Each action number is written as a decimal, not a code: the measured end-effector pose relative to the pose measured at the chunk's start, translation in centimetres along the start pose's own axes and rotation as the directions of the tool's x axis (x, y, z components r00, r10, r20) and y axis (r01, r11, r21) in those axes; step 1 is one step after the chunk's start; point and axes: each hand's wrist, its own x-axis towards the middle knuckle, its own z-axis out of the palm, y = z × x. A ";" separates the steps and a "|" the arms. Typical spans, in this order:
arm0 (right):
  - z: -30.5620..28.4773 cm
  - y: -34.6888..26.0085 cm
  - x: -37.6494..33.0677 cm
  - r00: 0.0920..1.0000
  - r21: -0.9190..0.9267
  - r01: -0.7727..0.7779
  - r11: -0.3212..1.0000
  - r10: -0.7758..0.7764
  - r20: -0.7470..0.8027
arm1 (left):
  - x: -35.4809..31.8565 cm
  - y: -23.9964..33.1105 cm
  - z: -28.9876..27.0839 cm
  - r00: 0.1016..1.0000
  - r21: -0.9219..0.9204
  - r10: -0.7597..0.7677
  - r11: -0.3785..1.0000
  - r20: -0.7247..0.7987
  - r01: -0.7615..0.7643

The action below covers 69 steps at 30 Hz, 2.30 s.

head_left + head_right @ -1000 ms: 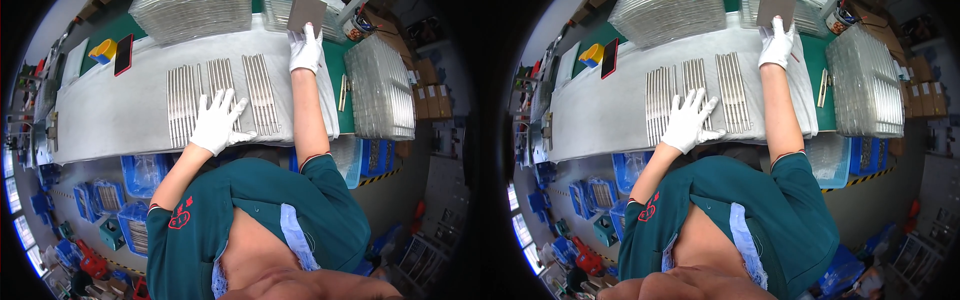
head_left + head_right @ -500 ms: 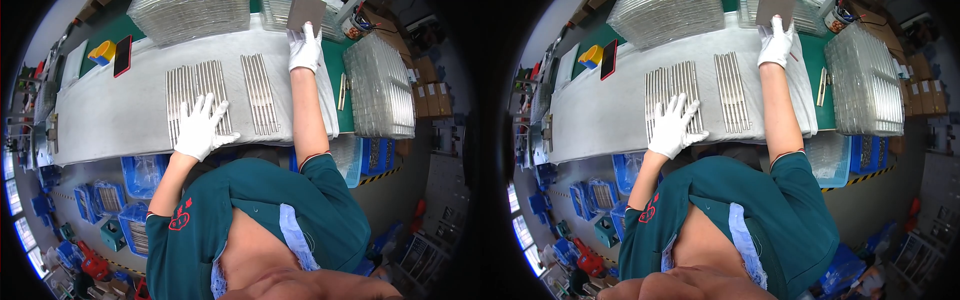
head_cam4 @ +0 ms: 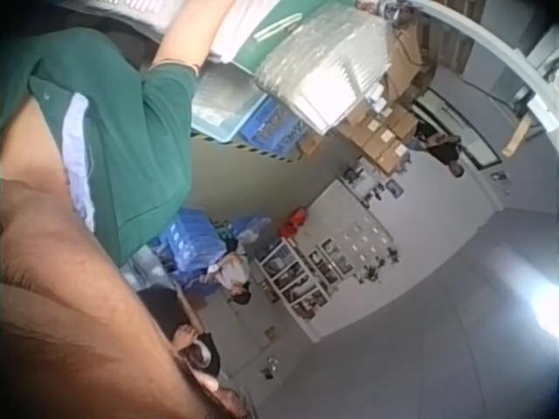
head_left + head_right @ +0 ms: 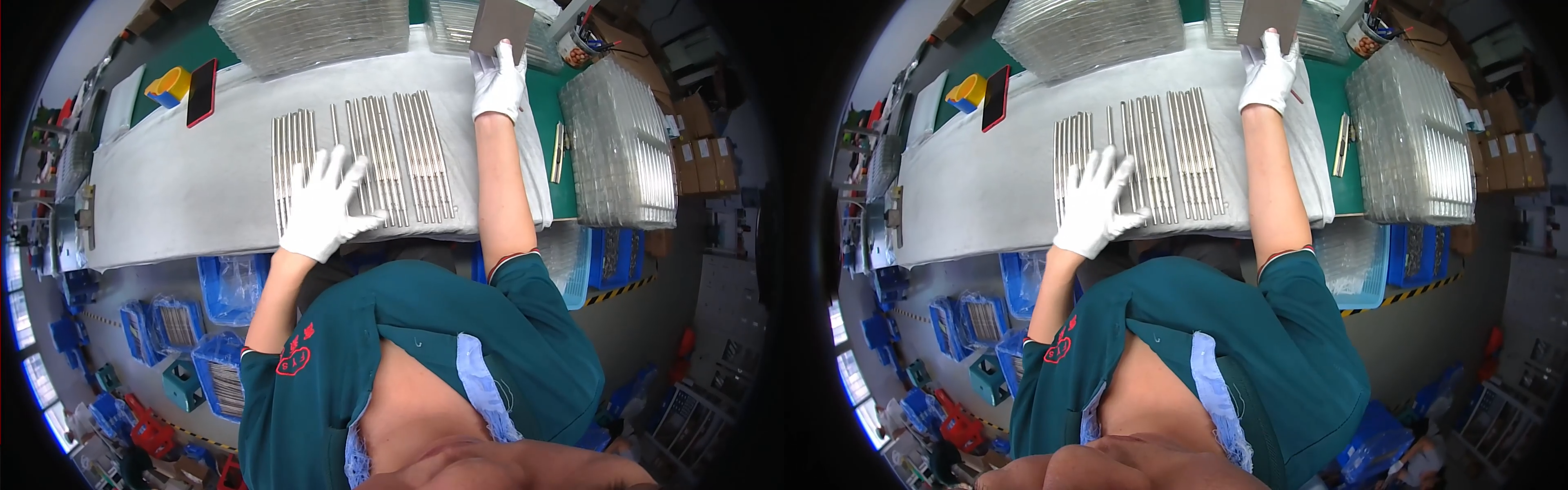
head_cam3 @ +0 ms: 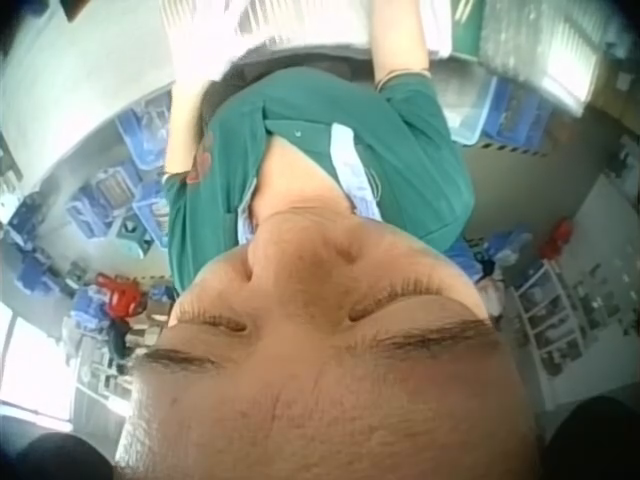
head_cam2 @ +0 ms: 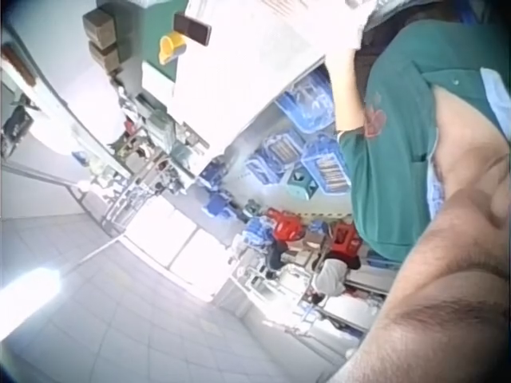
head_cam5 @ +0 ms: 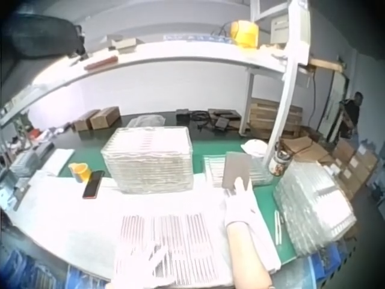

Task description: Sanding and organizing thin metal rods on a workbench in a factory setting.

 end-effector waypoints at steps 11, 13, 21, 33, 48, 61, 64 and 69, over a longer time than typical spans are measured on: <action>0.5 0.1 -0.6 1.000 -0.003 -0.015 1.000 0.015 -0.014 | -0.8 -0.8 1.2 0.991 0.105 -0.137 0.985 -0.007 0.137; 0.6 0.2 -0.5 1.000 -0.002 -0.018 1.000 0.018 -0.013 | -0.5 -0.2 1.7 0.996 0.040 -0.084 0.996 -0.004 0.084; 0.1 -0.3 0.0 1.000 0.020 -0.001 1.000 0.002 -0.020 | -2.0 -5.7 0.7 0.925 0.203 -0.381 0.906 0.006 0.372; 0.4 -0.4 -0.4 0.999 0.017 0.015 1.000 -0.014 -0.039 | 0.1 -1.1 2.1 0.996 -0.027 -0.090 0.996 -0.009 0.089; 0.5 -0.7 -0.5 1.000 -0.017 0.004 1.000 -0.005 -0.031 | 2.3 1.3 3.0 0.988 -0.033 0.118 0.992 -0.100 -0.122; -0.1 -0.3 -0.1 0.999 0.003 0.030 1.000 -0.030 -0.028 | -0.6 -1.9 1.6 0.999 0.084 -0.034 0.996 -0.012 0.035; 0.0 -0.4 -0.2 1.000 -0.015 0.023 1.000 -0.023 -0.016 | -1.2 -2.6 0.9 0.987 0.055 -0.115 0.992 0.113 0.110; 0.4 -0.4 -0.6 1.000 -0.017 0.006 1.000 -0.006 -0.016 | -1.1 -2.0 1.4 0.995 0.085 -0.092 0.992 0.022 0.090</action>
